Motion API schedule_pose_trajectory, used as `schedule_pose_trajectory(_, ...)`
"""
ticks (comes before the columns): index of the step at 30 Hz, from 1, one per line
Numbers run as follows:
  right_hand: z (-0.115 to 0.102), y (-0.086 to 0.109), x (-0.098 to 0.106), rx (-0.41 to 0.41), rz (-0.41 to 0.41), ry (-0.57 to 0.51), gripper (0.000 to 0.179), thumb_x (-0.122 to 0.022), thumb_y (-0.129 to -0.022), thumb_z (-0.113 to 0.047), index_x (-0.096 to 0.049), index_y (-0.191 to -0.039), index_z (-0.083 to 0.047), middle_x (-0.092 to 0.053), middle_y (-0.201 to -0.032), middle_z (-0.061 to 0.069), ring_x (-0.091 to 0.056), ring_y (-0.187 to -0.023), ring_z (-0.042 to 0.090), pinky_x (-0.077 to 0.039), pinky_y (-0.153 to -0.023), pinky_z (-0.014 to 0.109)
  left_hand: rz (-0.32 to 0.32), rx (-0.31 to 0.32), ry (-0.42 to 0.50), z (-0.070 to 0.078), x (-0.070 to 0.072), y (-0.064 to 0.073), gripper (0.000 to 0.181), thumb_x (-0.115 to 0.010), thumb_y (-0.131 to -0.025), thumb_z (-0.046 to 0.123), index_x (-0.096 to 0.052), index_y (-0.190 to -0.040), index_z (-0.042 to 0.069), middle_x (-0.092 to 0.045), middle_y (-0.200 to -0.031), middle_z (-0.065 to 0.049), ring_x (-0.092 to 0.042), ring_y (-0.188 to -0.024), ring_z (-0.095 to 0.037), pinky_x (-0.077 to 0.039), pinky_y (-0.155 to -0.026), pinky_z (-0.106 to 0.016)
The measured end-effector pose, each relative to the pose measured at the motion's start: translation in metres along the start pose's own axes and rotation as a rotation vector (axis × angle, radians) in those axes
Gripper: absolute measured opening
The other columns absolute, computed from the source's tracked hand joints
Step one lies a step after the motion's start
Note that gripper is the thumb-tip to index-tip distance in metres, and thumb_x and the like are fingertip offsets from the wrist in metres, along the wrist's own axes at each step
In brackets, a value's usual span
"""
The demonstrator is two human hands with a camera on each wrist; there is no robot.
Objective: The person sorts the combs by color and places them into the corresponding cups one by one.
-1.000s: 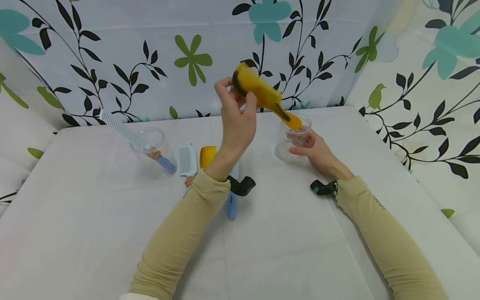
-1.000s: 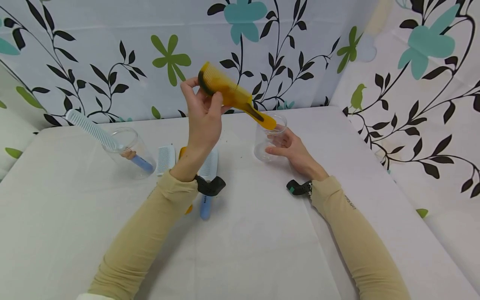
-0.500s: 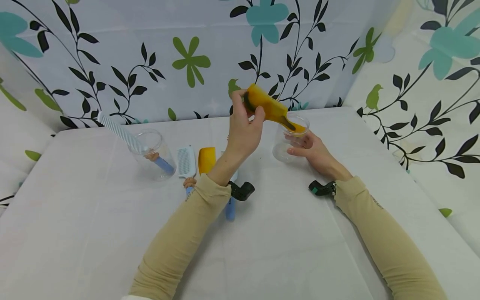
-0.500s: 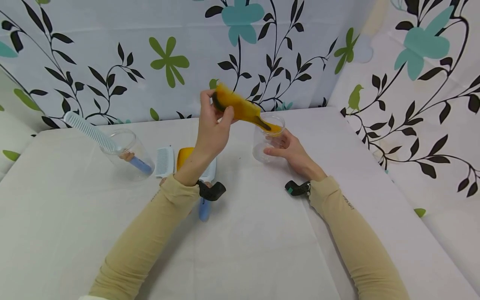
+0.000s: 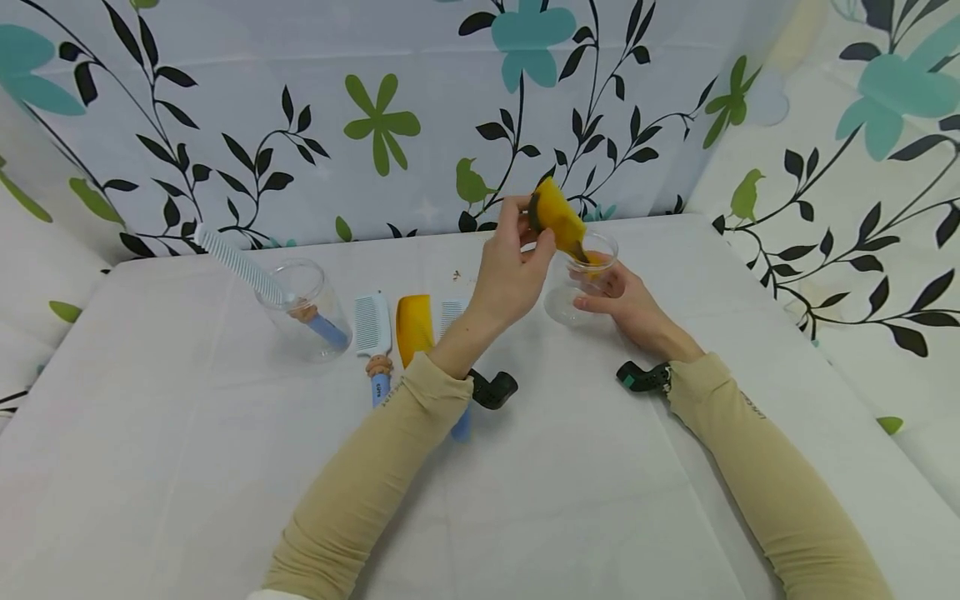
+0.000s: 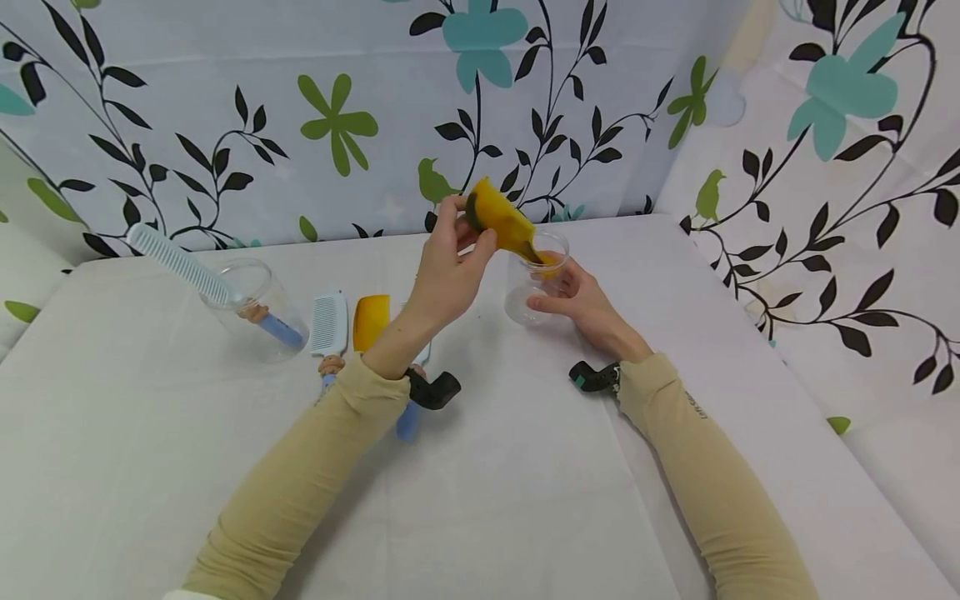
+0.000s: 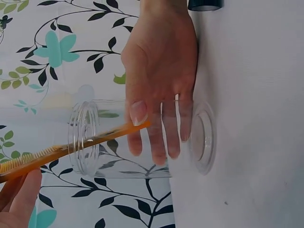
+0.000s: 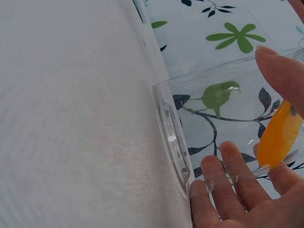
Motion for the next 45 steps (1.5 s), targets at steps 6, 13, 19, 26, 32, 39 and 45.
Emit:
schedule_pose_trajectory(6,0.000,-0.002,-0.002,0.013,0.004,0.005,0.070,-0.064,-0.095,-0.012,-0.027,-0.155,-0.018,-0.045,-0.154,0.009,-0.034,-0.147,0.023,-0.022,-0.123,0.050,-0.001,0.011,-0.030,-0.004,-0.004,0.002,0.034,-0.050,-0.103,0.006,-0.040,-0.134,0.002,-0.061,-0.133,-0.018,-0.063,-0.118,-0.025,-0.054,-0.098,-0.026)
schedule_pose_trajectory(13,0.000,-0.002,-0.004,0.044,0.005,0.001,0.068,-0.070,-0.093,-0.015,-0.035,-0.151,-0.021,-0.047,-0.152,0.011,-0.037,-0.145,0.022,-0.021,-0.124,0.048,-0.013,0.021,-0.038,-0.007,-0.004,0.004,0.030,-0.050,-0.102,0.006,-0.043,-0.131,0.002,-0.066,-0.129,-0.014,-0.067,-0.113,-0.022,-0.054,-0.097,-0.027)
schedule_pose_trajectory(19,0.000,-0.002,-0.003,0.023,0.016,0.025,0.067,-0.068,-0.094,-0.017,-0.035,-0.151,-0.026,-0.047,-0.153,0.007,-0.036,-0.146,0.021,-0.020,-0.124,0.051,-0.022,0.037,-0.043,-0.009,-0.004,0.005,0.032,-0.050,-0.102,0.007,-0.043,-0.133,0.002,-0.065,-0.129,-0.014,-0.066,-0.114,-0.022,-0.054,-0.098,-0.026)
schedule_pose_trajectory(26,0.000,-0.001,-0.003,0.020,0.013,0.021,0.067,-0.067,-0.094,-0.014,-0.035,-0.151,-0.025,-0.047,-0.153,0.007,-0.034,-0.147,0.022,-0.019,-0.124,0.052,-0.024,0.053,-0.048,-0.011,-0.003,0.007,0.032,-0.052,-0.101,0.008,-0.044,-0.132,0.003,-0.065,-0.128,-0.014,-0.065,-0.115,-0.022,-0.054,-0.097,-0.026)
schedule_pose_trajectory(32,-0.001,0.000,-0.003,0.035,0.010,0.022,0.067,-0.068,-0.094,-0.016,-0.035,-0.151,-0.025,-0.046,-0.153,0.009,-0.033,-0.147,0.022,-0.018,-0.124,0.052,-0.034,0.068,-0.067,-0.013,0.000,0.010,0.034,-0.054,-0.100,0.009,-0.044,-0.133,0.005,-0.066,-0.126,-0.013,-0.065,-0.112,-0.022,-0.054,-0.098,-0.027)
schedule_pose_trajectory(39,-0.001,-0.001,-0.001,0.046,0.007,0.031,0.067,-0.069,-0.093,-0.018,-0.035,-0.151,-0.023,-0.046,-0.153,0.010,-0.033,-0.148,0.023,-0.017,-0.125,0.051,-0.055,0.088,-0.093,-0.010,0.015,0.018,0.038,-0.055,-0.100,0.010,-0.041,-0.135,0.006,-0.067,-0.126,-0.010,-0.066,-0.110,-0.021,-0.054,-0.099,-0.028)
schedule_pose_trajectory(45,0.000,-0.001,-0.001,0.049,0.000,0.014,0.068,-0.071,-0.093,-0.017,-0.036,-0.151,-0.023,-0.046,-0.153,0.009,-0.032,-0.148,0.021,-0.017,-0.125,0.050,-0.031,0.065,-0.101,-0.008,0.042,0.029,0.037,-0.055,-0.100,0.010,-0.043,-0.134,0.005,-0.067,-0.124,-0.009,-0.064,-0.113,-0.019,-0.053,-0.099,-0.029)
Point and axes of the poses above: each hand's wrist, its own y-axis away from the middle knuckle, its own x-axis out of the back of the hand, z = x × y, the point moved 4 cm from there along -y, towards the middle knuckle
